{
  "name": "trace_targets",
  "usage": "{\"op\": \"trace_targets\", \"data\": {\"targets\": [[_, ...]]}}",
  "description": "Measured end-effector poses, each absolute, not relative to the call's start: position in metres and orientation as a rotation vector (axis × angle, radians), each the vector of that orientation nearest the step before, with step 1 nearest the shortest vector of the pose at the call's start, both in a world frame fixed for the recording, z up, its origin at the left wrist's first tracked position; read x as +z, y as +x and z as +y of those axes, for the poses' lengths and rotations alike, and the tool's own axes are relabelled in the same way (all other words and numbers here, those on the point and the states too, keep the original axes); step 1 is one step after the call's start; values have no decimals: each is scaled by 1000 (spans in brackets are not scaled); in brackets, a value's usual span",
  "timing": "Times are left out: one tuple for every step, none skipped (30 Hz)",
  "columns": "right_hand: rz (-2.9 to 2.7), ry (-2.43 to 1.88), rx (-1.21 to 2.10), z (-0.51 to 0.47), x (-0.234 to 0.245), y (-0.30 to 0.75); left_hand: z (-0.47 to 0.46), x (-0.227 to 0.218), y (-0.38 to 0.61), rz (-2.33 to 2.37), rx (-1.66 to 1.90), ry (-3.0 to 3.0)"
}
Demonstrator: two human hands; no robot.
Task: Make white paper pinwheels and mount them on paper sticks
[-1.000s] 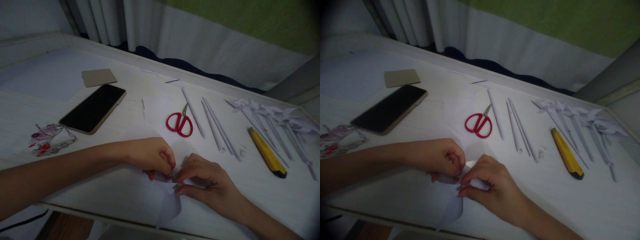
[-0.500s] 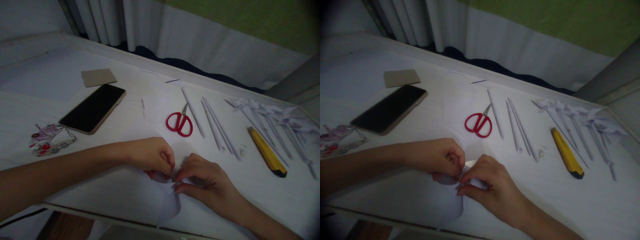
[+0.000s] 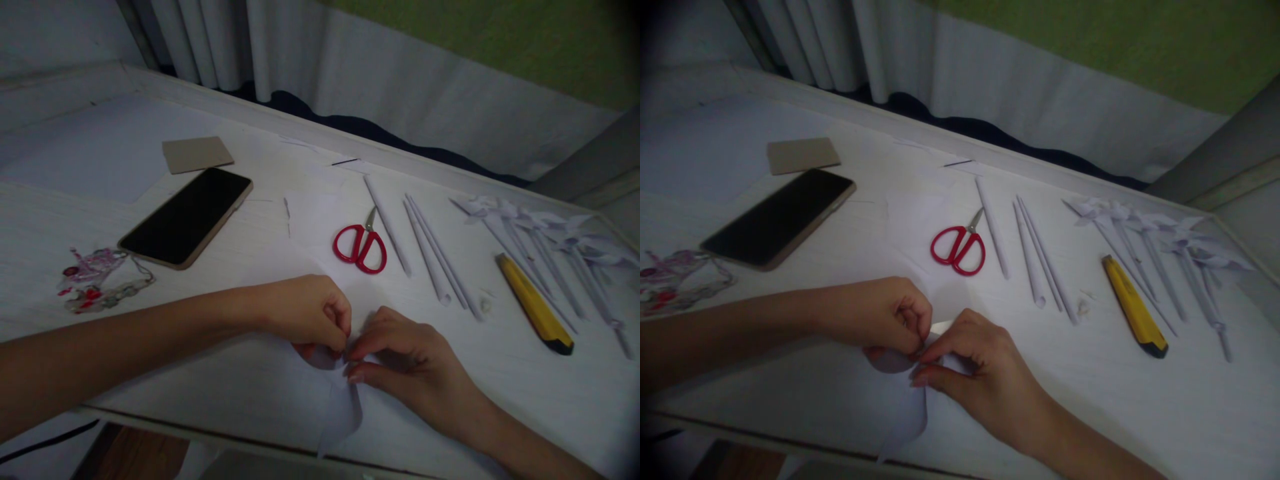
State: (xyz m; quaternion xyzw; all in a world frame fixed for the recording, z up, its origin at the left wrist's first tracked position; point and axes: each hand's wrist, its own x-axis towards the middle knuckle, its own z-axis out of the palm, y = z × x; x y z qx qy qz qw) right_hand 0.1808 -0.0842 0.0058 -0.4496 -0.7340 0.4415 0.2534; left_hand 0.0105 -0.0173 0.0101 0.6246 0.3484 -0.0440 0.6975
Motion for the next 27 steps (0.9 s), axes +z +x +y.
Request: {"op": "trace_targets", "data": {"targets": [[-1994,-1220,1205,-84,6,181,-17,11,11,777,-99,1395],[-1994,-1218,1209,-84,5,181,-17,11,11,776,-99,1398],[-1998,-1219,1208,-84,5,181,-17,12,11,778,-99,1402],[-2003,-1222,1202,-84,4,181,-18,12,11,781,-102,1404],[-2011,-1225,1195,-84,4,181,-18,13,11,785,-105,1405],[-2018,-1228,1188,-84,3,181,-18,13,11,790,-107,1407],[-2023,-1228,1181,-84,3,181,-18,13,11,792,-109,1407],[-2027,-1229,1176,-84,3,181,-18,13,11,793,-111,1404],[-2027,-1224,1173,-84,3,180,-18,13,11,793,-115,1397],[-2027,-1219,1169,-84,3,180,-17,12,11,790,-119,1387],[-2027,-1214,1160,-84,3,180,-17,12,11,783,-125,1372],[-2029,-1208,1146,-84,4,179,-16,12,11,771,-134,1353],[-2034,-1201,1127,-84,4,179,-15,11,10,758,-142,1336],[-2043,-1191,1100,-84,5,179,-15,11,9,741,-148,1324],[-2054,-1177,1065,-85,6,179,-14,11,9,724,-159,1315],[-2069,-1162,1021,-85,7,180,-14,11,8,709,-169,1307],[-2084,-1147,970,-86,8,180,-14,12,8,697,-179,1301],[-2098,-1142,918,-87,9,181,-14,14,7,687,-189,1302],[-2104,-1147,867,-87,10,181,-15,16,7,677,-197,1307],[-2105,-1164,825,-88,10,182,-15,18,6,668,-200,1318],[-2099,-1192,794,-88,11,182,-16,21,6,658,-196,1337],[-2090,-1224,780,-88,11,183,-16,24,5,649,-186,1363],[-2080,-1254,778,-88,11,183,-16,27,4,641,-178,1389],[-2072,-1274,791,-88,11,183,-15,30,3,638,-168,1411],[-2066,-1285,812,-88,10,183,-15,33,2,639,-161,1429],[-2059,-1293,840,-88,10,184,-15,35,1,639,-163,1442],[-2048,-1297,864,-88,9,184,-15,37,0,635,-167,1451]]}}
